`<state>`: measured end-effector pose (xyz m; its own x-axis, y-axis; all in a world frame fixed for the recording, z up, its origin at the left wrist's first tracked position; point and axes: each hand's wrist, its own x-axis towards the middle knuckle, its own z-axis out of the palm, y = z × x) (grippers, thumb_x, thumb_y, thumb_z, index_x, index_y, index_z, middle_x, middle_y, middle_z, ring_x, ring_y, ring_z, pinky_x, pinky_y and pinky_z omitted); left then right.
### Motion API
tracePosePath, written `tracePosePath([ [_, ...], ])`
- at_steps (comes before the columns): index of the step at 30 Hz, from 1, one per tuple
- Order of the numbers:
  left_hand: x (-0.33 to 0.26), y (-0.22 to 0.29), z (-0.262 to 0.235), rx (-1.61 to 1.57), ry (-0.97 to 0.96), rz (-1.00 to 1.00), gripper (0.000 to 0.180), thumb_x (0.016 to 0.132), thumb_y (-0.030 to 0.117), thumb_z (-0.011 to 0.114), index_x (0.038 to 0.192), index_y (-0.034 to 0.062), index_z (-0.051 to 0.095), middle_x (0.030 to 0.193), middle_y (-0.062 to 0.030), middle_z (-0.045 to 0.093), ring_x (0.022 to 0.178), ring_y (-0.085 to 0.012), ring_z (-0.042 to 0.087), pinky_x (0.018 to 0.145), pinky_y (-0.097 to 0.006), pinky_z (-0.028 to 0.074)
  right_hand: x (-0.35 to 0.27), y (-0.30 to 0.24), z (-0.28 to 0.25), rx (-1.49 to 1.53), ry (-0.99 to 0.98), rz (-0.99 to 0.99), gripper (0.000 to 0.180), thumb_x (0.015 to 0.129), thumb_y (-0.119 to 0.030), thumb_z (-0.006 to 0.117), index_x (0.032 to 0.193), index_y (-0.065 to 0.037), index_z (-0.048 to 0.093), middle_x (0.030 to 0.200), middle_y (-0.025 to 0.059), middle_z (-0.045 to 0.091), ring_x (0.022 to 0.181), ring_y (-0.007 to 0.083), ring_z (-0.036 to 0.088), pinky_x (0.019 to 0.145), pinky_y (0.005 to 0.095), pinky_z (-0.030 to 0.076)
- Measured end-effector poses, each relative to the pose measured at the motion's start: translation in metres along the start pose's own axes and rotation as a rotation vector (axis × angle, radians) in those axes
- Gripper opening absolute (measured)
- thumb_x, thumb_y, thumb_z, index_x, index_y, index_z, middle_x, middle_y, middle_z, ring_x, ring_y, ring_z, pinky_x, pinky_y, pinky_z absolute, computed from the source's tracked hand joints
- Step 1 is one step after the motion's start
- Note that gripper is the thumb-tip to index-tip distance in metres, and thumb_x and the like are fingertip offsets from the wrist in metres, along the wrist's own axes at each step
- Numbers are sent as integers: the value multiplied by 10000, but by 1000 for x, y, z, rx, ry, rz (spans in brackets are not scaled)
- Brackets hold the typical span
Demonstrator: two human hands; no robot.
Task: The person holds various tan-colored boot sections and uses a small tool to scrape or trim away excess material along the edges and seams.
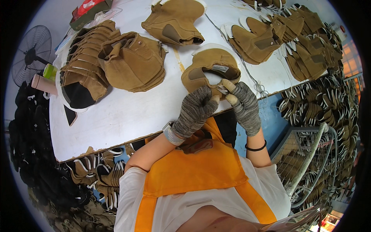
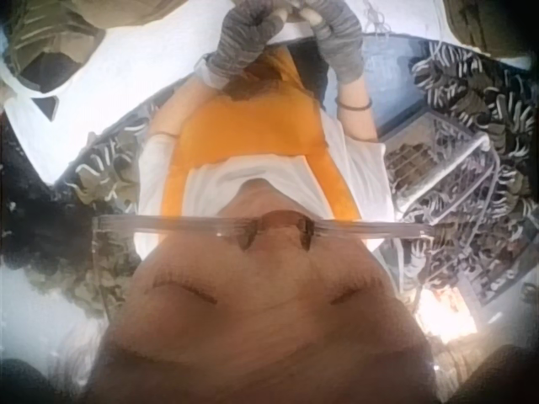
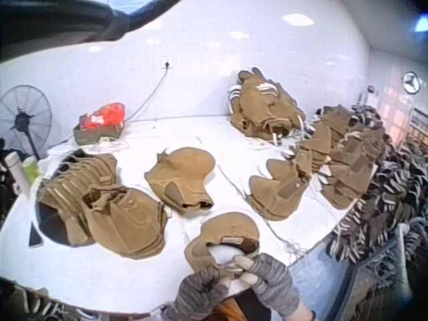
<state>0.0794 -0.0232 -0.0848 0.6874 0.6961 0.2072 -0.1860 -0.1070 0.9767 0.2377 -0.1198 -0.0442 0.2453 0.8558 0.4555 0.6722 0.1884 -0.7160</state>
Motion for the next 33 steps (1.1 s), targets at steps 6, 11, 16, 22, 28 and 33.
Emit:
tracePosePath([
  [6, 0, -2, -3, 80, -27, -12, 127, 899, 117, 650, 949, 0, 646, 827, -38, 651, 758, -106, 593, 687, -256, 502, 10, -17, -10, -221, -63, -160, 341, 879, -199, 654, 1193, -68, 661, 922, 136, 658, 802, 269, 625, 733, 337, 503],
  [11, 1, 5, -4, 192, -53, -12, 124, 907, 121, 646, 912, -1, 626, 783, -39, 616, 717, -108, 556, 660, -258, 481, 4, -16, -7, -181, -42, -40, 314, 894, -172, 629, 1193, -81, 660, 949, 130, 669, 824, 264, 631, 749, 332, 509],
  [16, 2, 16, 3, 119, 13, 51, 202, 916, 131, 646, 782, 18, 546, 664, -15, 467, 625, -112, 398, 573, -267, 397, -5, -2, 0, 121, 177, 6, 331, 933, -196, 607, 1227, -48, 630, 1049, 109, 678, 917, 215, 635, 841, 325, 507],
  [22, 0, 16, -1, 201, -15, 45, 178, 900, 174, 666, 820, 39, 582, 618, -71, 491, 562, -179, 439, 550, -318, 422, 8, 8, -7, 273, 458, 224, 489, 901, -291, 676, 1273, 11, 574, 1227, 144, 620, 1144, 227, 571, 996, 348, 444],
  [28, -1, 21, -4, 291, -17, 56, 204, 883, 219, 688, 820, 47, 598, 590, -75, 504, 524, -201, 467, 531, -326, 430, 62, 9, -19, 63, 207, 101, 453, 870, -359, 706, 1129, 7, 649, 1031, 117, 673, 929, 207, 632, 840, 310, 508],
  [33, 7, -10, -26, 289, 109, 266, 212, 824, 210, 746, 836, 49, 609, 632, -69, 548, 551, -205, 505, 524, -333, 431, 81, 5, -10, 307, -45, 394, 371, 901, -322, 664, 1034, 24, 678, 879, 68, 680, 778, 130, 606, 725, 280, 506],
])
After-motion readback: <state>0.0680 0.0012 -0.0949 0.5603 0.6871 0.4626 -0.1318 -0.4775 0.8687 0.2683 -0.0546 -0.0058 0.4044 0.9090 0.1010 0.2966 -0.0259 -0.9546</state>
